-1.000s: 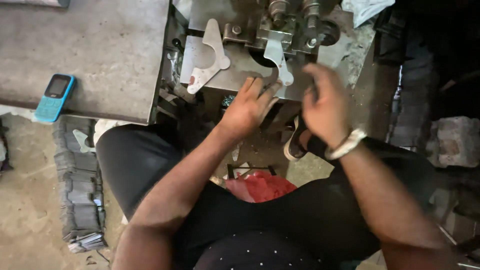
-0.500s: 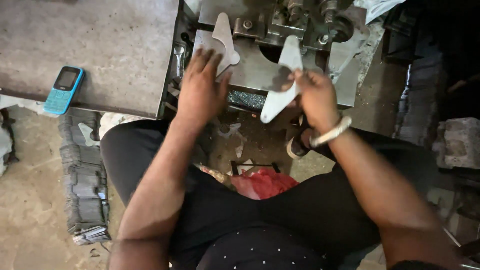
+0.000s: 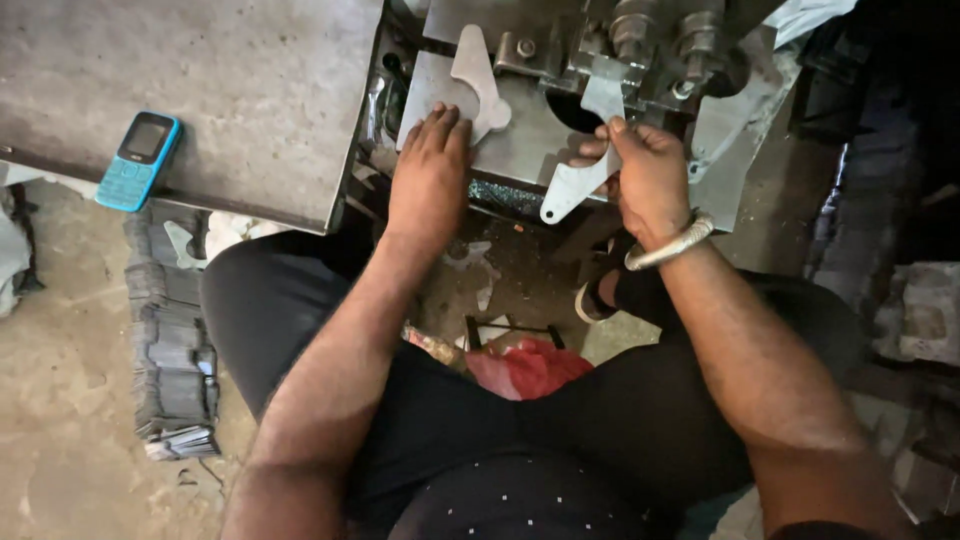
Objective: Manually feeding metal blanks into a stamping or punching machine to shape them.
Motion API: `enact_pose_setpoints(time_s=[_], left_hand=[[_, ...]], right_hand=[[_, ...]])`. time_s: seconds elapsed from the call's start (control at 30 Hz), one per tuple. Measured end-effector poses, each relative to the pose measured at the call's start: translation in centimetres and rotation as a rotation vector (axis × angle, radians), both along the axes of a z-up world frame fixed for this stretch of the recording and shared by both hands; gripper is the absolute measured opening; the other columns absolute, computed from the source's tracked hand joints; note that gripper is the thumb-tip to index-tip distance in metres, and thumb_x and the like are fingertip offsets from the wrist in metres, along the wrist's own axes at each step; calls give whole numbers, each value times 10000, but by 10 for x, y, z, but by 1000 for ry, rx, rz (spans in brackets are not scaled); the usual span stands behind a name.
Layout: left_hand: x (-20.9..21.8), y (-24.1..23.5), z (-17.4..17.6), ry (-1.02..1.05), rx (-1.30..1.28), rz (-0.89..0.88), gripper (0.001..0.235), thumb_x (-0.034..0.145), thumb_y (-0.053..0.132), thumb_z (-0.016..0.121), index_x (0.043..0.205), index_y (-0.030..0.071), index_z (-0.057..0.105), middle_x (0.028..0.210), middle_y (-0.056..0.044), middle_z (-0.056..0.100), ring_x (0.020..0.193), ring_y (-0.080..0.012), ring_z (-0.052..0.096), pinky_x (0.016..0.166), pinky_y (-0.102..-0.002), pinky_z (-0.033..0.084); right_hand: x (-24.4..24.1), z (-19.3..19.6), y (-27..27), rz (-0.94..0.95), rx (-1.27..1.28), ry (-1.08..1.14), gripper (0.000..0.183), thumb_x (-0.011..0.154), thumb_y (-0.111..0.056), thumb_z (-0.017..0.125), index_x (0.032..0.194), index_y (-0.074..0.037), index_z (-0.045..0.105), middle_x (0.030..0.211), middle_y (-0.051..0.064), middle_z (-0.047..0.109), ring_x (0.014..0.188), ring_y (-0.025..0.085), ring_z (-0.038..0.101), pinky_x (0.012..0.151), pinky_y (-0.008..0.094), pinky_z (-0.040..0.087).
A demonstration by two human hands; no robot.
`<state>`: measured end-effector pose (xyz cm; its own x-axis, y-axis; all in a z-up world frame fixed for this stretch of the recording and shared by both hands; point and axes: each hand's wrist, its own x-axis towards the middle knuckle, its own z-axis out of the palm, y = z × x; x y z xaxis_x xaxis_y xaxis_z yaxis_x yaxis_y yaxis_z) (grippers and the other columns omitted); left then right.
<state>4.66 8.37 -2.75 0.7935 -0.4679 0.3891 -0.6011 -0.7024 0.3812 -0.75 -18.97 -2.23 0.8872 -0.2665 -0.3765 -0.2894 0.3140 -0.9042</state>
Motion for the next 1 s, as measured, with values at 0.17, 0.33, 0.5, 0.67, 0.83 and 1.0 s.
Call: enact_pose_setpoints(time_s=[0.17, 0.33, 0.5, 0.67, 0.83, 1.0], left_hand=[[-14, -6, 40, 176, -185, 26, 273, 1013, 99, 626, 1261, -12, 655, 1246, -206, 655, 1163, -409, 600, 1026, -500, 481], [-42, -11, 97, 209, -283, -195, 326, 985, 87, 660, 1299, -2, 670, 1118, -222, 636, 1075, -419, 597, 984, -484, 498], [-43, -46, 69, 171, -315, -464, 328, 974, 138, 699, 1286, 40, 669, 1243, -183, 634, 1160, -396, 594, 1039, -456, 495], [-45, -81, 34, 5, -221, -420, 379, 958, 127, 692, 1319, 20, 652, 1272, -181, 606, 1175, -396, 556, 1060, -463, 475], [-53, -94, 35, -76, -121, -357, 391, 1000, 149, 672, 1334, -49, 629, 1214, -186, 580, 1116, -361, 526, 1045, -426, 464], [-49, -93, 32, -153, -27, -380, 436, 1003, 169, 675, 1366, -65, 606, 1260, -157, 589, 1100, -339, 521, 1037, -422, 464]], right_hand=[[-5, 10, 1, 23, -26, 11, 245, 1082, -248, 553, 1068, -20, 641, 926, 103, 756, 786, 234, 778, 576, 322, 600], [-5, -2, -6, 35, 124, -43, 186, 1075, -242, 610, 1052, -61, 642, 951, 80, 745, 844, 194, 759, 700, 323, 636], [-39, 31, -18, 26, -195, 5, 105, 1055, -148, 665, 1073, -56, 713, 974, 62, 742, 805, 161, 713, 679, 292, 615], [-72, 80, -53, -70, -849, 62, 113, 1017, -90, 665, 1081, -47, 747, 962, 83, 768, 770, 146, 735, 626, 255, 577], [-44, 53, -136, -221, -1038, -136, 119, 1045, -78, 751, 1136, -15, 796, 986, 84, 795, 822, 159, 725, 701, 325, 563], [9, 7, -179, -235, -1116, -258, 160, 951, -114, 766, 1091, -50, 810, 973, 112, 772, 830, 229, 752, 730, 387, 613]])
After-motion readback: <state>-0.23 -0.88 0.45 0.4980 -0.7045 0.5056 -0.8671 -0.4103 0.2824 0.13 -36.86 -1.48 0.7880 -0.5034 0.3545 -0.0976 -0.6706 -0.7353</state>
